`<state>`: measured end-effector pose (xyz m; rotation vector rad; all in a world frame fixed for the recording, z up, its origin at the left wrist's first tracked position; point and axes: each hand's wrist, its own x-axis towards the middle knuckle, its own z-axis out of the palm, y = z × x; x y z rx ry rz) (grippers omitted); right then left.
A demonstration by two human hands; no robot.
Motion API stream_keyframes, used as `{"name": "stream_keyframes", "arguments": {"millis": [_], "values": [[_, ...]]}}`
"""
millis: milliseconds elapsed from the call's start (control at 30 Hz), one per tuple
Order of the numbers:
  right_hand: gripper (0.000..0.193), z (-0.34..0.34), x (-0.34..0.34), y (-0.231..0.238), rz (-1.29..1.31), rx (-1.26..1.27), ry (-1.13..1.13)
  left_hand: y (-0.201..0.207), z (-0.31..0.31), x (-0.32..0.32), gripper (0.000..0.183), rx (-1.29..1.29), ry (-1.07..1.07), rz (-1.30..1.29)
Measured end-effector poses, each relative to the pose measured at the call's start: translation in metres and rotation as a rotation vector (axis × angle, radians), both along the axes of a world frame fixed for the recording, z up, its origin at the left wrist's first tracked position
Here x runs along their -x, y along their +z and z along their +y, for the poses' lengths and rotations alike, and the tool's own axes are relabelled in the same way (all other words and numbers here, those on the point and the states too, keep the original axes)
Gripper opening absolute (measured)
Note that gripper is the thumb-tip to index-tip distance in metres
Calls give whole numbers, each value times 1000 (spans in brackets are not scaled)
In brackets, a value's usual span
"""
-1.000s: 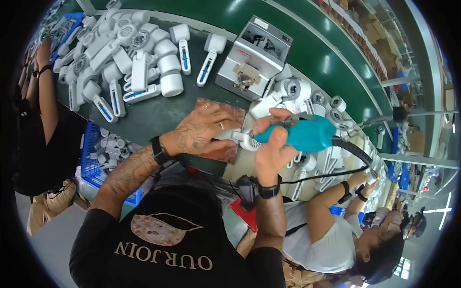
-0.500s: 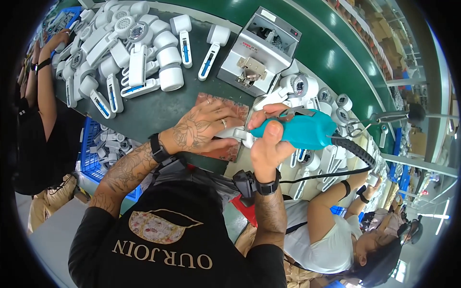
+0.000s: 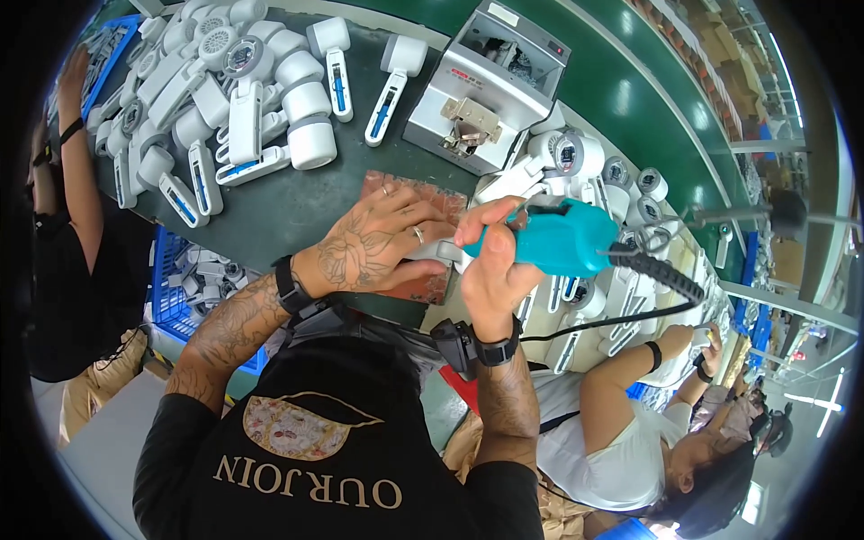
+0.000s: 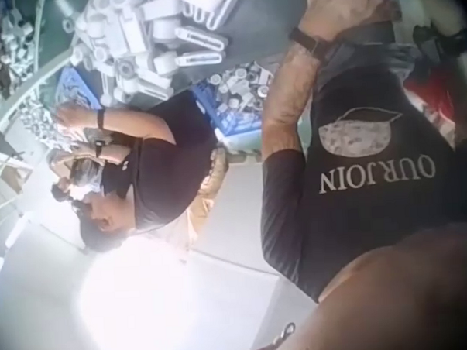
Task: The person picks up a white plastic fan, aligns it on a block, and uses a power screwdriver to drive a screw into the handle. They repeat this process multiple times, setting each assembled fan aside before picking up the next one.
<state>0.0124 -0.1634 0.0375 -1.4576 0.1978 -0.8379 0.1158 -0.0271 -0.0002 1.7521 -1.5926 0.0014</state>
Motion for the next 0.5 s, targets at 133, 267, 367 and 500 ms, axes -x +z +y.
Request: {"name": "stream_keyframes", "arguments": {"millis": [133, 267, 367, 500], "values": [[46, 6, -4, 5, 42, 33, -29, 2, 4, 0, 46, -51, -34, 35], [50, -2, -22, 22, 72, 59, -68, 0, 1, -4, 42, 67, 25, -54], [52, -9, -48, 39, 24, 133, -135, -1, 7, -1, 42, 68, 8, -33], [44, -21, -91, 27, -30, 270, -171, 2, 11, -1, 40, 61, 14, -23]]}}
